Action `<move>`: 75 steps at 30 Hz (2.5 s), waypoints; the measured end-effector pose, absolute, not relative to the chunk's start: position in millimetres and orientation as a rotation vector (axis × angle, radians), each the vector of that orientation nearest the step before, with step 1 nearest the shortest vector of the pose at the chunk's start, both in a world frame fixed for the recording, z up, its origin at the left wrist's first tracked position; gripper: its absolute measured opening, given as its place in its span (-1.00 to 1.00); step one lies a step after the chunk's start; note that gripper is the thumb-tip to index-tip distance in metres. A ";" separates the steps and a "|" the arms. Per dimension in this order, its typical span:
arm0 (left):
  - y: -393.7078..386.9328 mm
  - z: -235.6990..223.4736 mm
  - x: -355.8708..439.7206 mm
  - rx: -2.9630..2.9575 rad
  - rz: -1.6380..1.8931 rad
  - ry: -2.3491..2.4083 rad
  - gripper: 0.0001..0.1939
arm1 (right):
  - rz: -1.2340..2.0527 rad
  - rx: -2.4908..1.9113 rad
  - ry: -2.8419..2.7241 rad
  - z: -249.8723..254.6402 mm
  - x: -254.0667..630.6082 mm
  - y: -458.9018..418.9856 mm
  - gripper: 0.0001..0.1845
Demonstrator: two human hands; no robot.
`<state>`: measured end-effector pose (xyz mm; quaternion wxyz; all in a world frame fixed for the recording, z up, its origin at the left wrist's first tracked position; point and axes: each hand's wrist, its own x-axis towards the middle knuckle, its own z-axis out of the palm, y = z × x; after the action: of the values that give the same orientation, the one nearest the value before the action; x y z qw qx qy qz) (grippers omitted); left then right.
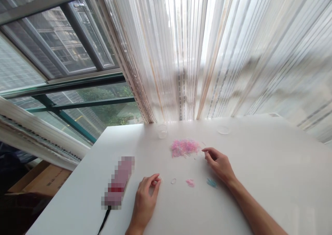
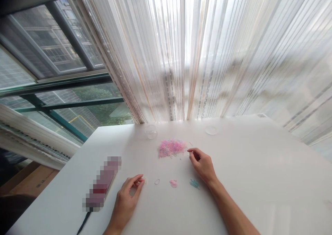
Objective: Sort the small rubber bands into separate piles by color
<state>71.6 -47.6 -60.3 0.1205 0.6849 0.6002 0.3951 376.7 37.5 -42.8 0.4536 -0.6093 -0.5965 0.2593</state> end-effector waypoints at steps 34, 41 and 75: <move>54.5 -17.6 92.1 2.149 0.823 1.470 -0.67 | 0.344 -1.539 -1.842 -47.9 385.8 43.3 -0.82; 55.3 -29.9 96.8 2.120 0.887 1.490 -0.67 | 0.242 -1.568 -1.879 -47.2 383.4 43.9 -0.81; 47.5 113.9 112.7 2.297 1.072 0.846 -0.95 | 1.156 -0.768 -1.741 97.8 342.2 34.2 -0.78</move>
<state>112.7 47.5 113.9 0.2327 0.8360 0.3080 0.3900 342.2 34.2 97.8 0.4420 -0.3093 -0.7015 0.4657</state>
